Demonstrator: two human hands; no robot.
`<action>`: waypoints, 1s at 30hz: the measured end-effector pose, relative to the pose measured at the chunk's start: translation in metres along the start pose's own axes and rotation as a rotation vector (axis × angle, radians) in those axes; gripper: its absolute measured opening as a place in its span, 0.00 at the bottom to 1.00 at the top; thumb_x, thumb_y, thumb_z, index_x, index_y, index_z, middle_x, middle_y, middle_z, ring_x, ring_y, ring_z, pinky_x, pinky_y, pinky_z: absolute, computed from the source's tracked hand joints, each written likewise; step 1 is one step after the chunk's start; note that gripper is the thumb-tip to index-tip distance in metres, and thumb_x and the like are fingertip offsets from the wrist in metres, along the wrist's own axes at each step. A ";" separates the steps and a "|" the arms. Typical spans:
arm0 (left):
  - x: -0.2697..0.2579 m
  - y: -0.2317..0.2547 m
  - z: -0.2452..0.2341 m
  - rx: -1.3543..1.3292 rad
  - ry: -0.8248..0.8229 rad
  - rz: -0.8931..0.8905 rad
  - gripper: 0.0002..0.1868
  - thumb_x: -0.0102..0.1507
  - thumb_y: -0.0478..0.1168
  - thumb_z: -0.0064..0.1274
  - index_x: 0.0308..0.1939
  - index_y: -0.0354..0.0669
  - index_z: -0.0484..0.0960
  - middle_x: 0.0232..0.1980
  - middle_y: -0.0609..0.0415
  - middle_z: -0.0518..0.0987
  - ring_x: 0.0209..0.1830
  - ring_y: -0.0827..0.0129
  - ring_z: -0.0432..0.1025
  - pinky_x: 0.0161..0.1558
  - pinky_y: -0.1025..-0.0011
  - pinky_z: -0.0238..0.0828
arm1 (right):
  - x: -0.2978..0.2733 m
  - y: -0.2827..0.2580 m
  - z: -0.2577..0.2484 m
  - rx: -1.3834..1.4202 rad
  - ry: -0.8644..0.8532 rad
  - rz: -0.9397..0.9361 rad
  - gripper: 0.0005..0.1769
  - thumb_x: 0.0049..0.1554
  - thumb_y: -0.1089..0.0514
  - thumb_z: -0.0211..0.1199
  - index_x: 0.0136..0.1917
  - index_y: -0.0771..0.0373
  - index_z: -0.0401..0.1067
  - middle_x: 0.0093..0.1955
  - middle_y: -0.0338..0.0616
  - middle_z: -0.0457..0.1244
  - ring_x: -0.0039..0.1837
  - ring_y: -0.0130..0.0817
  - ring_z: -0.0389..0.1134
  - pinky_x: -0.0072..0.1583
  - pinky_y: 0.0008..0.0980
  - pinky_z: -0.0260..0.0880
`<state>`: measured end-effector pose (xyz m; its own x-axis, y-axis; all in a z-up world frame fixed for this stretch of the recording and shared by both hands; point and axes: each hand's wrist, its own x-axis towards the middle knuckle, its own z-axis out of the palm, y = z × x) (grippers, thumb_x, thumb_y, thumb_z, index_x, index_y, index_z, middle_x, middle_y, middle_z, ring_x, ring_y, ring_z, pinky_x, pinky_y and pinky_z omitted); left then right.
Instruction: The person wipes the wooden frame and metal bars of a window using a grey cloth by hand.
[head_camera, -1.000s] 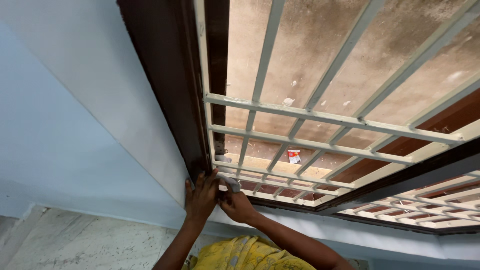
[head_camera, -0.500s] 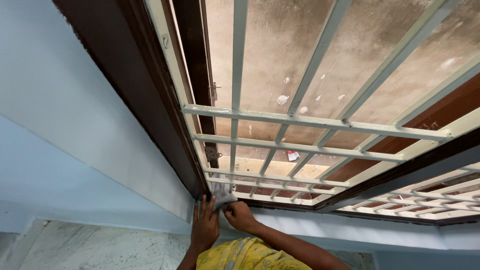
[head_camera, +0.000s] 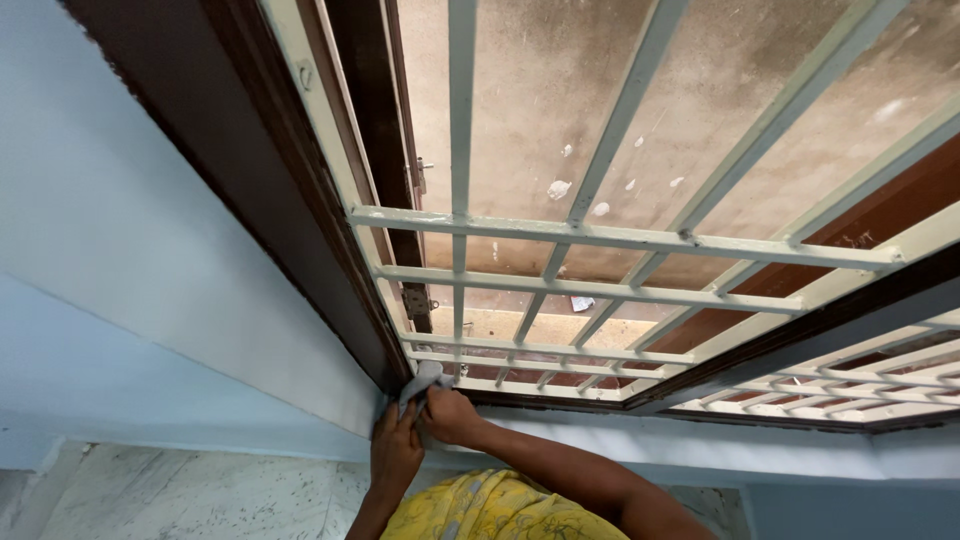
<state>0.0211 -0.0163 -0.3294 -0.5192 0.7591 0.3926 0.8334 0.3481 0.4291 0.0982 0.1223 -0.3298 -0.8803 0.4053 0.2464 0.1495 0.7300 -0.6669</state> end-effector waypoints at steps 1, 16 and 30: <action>-0.002 -0.001 0.006 -0.060 -0.109 -0.092 0.25 0.58 0.30 0.50 0.61 0.36 0.79 0.58 0.35 0.74 0.54 0.42 0.71 0.56 0.52 0.70 | -0.004 0.003 0.000 -0.191 -0.166 0.073 0.22 0.59 0.58 0.58 0.62 0.75 0.62 0.41 0.61 0.68 0.43 0.59 0.71 0.44 0.54 0.70; -0.016 0.012 0.029 -0.454 -0.380 -0.008 0.23 0.59 0.39 0.60 0.58 0.38 0.78 0.64 0.41 0.73 0.64 0.45 0.68 0.61 0.54 0.66 | -0.087 0.000 -0.079 -0.514 -0.353 0.279 0.43 0.62 0.55 0.53 0.82 0.70 0.39 0.35 0.52 0.68 0.31 0.47 0.69 0.34 0.46 0.68; 0.005 0.039 0.044 -0.478 -0.612 -0.029 0.26 0.65 0.40 0.54 0.66 0.41 0.72 0.61 0.44 0.78 0.63 0.51 0.71 0.64 0.58 0.68 | -0.123 0.063 -0.118 -0.511 -0.292 0.206 0.55 0.48 0.62 0.58 0.84 0.40 0.42 0.34 0.51 0.68 0.34 0.52 0.70 0.34 0.49 0.67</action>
<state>0.0595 0.0252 -0.3464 -0.2269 0.9703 -0.0841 0.5766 0.2035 0.7913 0.2686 0.1833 -0.3192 -0.8866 0.4511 -0.1023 0.4620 0.8533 -0.2417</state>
